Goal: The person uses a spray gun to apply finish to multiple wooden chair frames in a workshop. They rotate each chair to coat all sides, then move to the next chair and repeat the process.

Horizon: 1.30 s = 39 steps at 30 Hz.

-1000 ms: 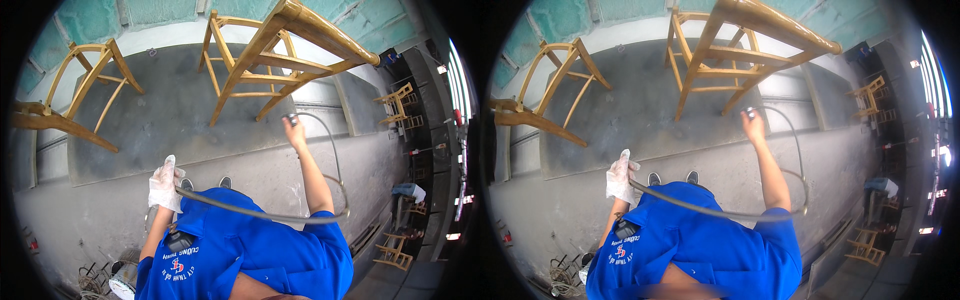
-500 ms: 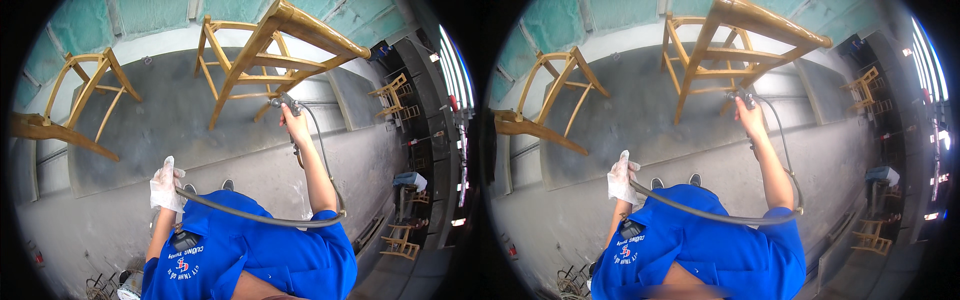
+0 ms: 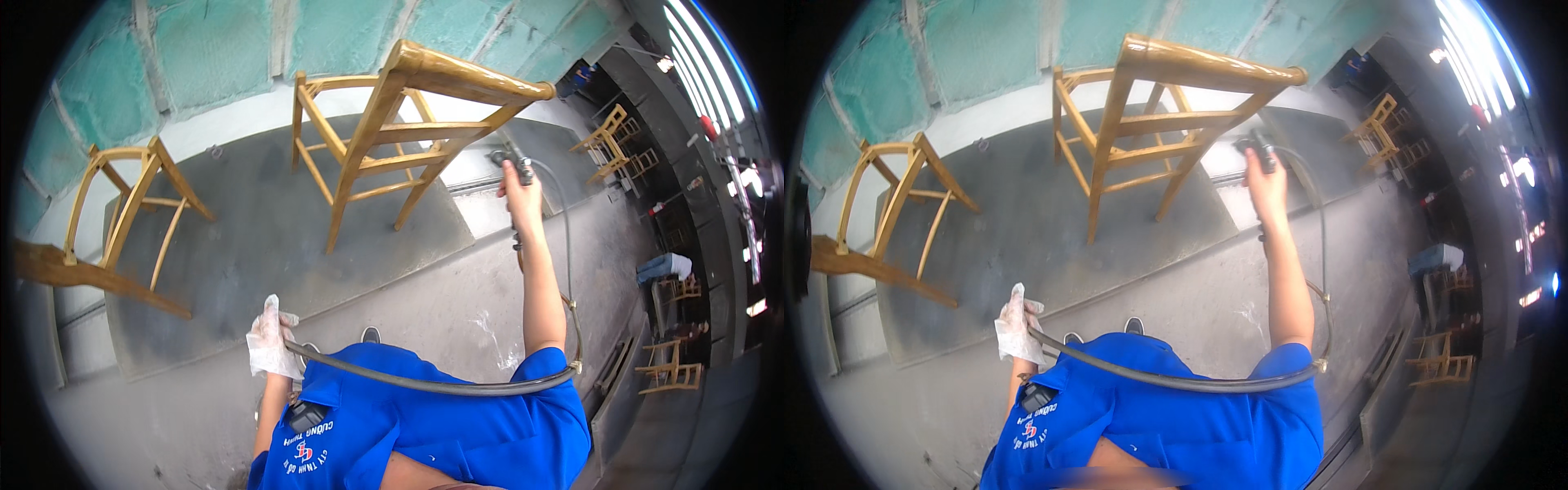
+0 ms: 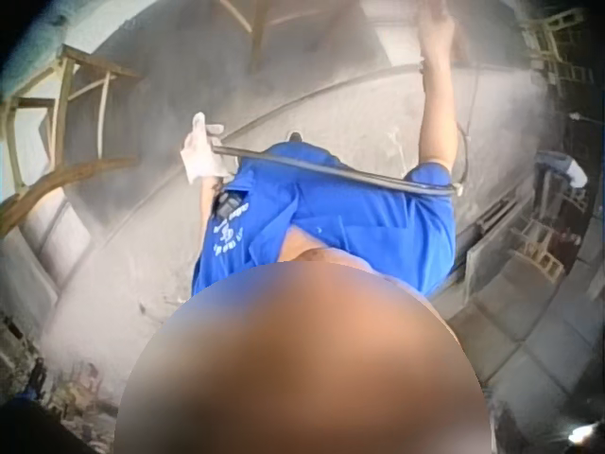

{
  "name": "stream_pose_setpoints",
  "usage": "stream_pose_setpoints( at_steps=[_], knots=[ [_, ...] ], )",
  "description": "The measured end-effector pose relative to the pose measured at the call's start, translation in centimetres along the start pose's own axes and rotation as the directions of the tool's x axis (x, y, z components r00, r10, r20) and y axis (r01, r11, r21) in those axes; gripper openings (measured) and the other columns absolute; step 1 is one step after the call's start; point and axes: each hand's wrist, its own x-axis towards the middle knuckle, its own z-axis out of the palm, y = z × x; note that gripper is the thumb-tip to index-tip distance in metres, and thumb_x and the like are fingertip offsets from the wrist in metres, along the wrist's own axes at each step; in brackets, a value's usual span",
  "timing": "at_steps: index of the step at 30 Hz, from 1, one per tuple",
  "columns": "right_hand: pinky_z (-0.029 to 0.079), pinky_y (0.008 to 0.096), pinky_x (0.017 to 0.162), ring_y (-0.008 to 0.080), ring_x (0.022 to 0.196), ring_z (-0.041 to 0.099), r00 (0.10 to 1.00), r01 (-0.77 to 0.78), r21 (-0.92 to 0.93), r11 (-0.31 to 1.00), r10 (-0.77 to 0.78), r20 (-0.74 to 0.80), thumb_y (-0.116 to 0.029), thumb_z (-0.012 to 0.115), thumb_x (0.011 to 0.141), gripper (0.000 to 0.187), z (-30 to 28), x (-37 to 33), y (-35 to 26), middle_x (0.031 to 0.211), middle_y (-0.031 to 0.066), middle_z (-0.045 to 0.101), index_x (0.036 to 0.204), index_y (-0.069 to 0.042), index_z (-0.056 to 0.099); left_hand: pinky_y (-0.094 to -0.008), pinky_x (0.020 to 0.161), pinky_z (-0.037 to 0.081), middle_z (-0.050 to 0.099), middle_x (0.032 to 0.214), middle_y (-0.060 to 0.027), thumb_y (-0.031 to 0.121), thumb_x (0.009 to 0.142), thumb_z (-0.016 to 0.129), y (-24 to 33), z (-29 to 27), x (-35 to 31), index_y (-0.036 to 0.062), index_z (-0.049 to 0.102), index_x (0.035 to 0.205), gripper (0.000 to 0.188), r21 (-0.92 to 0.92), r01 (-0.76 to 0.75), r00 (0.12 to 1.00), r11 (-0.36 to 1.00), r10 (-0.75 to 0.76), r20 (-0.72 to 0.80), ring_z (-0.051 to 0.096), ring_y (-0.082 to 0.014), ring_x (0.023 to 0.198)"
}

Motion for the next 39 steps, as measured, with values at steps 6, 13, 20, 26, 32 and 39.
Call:
stream_pose_setpoints(
  at_steps=[6,13,20,26,32,39],
  knots=[
    [0.038,0.0218,0.046,0.0057,0.060,0.056,0.999,-0.047,-0.057,0.997,0.046,-0.013,-0.045,0.061,0.103,0.038,-6.2,0.0,-5.9,0.068,-0.0017,0.059,0.089,-0.009,0.064,-0.0271,0.041,0.029,0.062,0.057,-0.0105,0.044,0.095,0.072,-0.1,1.1,-0.2,0.0074,0.056,0.060,0.053,-0.005,0.049,0.996,0.999,-0.049,0.080,0.041,-0.0091,0.041],
    [0.037,0.0190,0.047,0.0035,0.064,0.055,0.972,0.022,0.098,0.995,-0.044,0.230,-0.039,0.057,0.106,0.034,-5.4,-6.4,-12.0,0.075,0.0000,0.061,0.099,-0.007,0.062,-0.0271,0.041,0.029,0.060,0.056,-0.0085,0.046,0.094,0.072,0.2,1.9,-0.4,0.0074,0.056,0.061,0.053,0.011,0.008,0.996,1.000,-0.009,0.083,0.041,-0.0091,0.041],
    [0.040,0.0202,0.054,0.0026,0.059,0.050,0.853,0.065,0.500,0.864,-0.308,0.421,-0.030,0.066,0.102,0.040,-6.4,-11.2,-12.4,0.081,0.0021,0.066,0.129,0.000,0.061,-0.0271,0.041,0.029,0.056,0.051,-0.0065,0.045,0.094,0.072,0.0,2.4,-0.4,0.0061,0.057,0.060,0.054,0.077,-0.021,0.997,0.997,0.014,0.082,0.040,-0.0094,0.040],
    [0.037,0.0195,0.046,0.0046,0.061,0.052,0.937,0.264,0.436,0.860,-0.121,-0.329,-0.030,0.054,0.108,0.040,-5.9,-9.1,-5.8,0.081,0.0028,0.062,0.137,-0.002,0.055,-0.0284,0.039,0.028,0.051,0.049,-0.0038,0.048,0.093,0.072,-1.2,3.2,0.4,0.0048,0.060,0.062,0.054,0.138,0.036,0.998,0.990,-0.044,0.052,0.038,-0.0102,0.039],
    [0.037,0.0215,0.041,0.0092,0.062,0.060,0.938,-0.199,0.538,0.819,0.318,-0.136,-0.038,0.055,0.107,0.030,-0.9,-9.3,7.4,0.075,0.0015,0.060,0.098,-0.009,0.056,-0.0307,0.039,0.028,0.039,0.048,0.0004,0.056,0.093,0.068,-3.7,3.4,2.5,0.0040,0.061,0.065,0.059,0.308,0.214,0.972,0.927,-0.233,0.026,0.037,-0.0135,0.039],
    [0.037,0.0262,0.041,0.0098,0.052,0.057,0.775,-0.546,0.424,0.723,0.628,-0.073,-0.039,0.059,0.104,0.034,6.2,-12.7,22.1,0.066,0.0015,0.060,0.093,-0.007,0.058,-0.0358,0.044,0.041,0.058,0.060,-0.0077,0.065,0.091,0.064,-10.3,-1.8,3.4,0.0049,0.062,0.061,0.067,0.553,0.139,0.986,0.822,-0.166,-0.001,0.052,-0.0197,0.048]
  ],
)
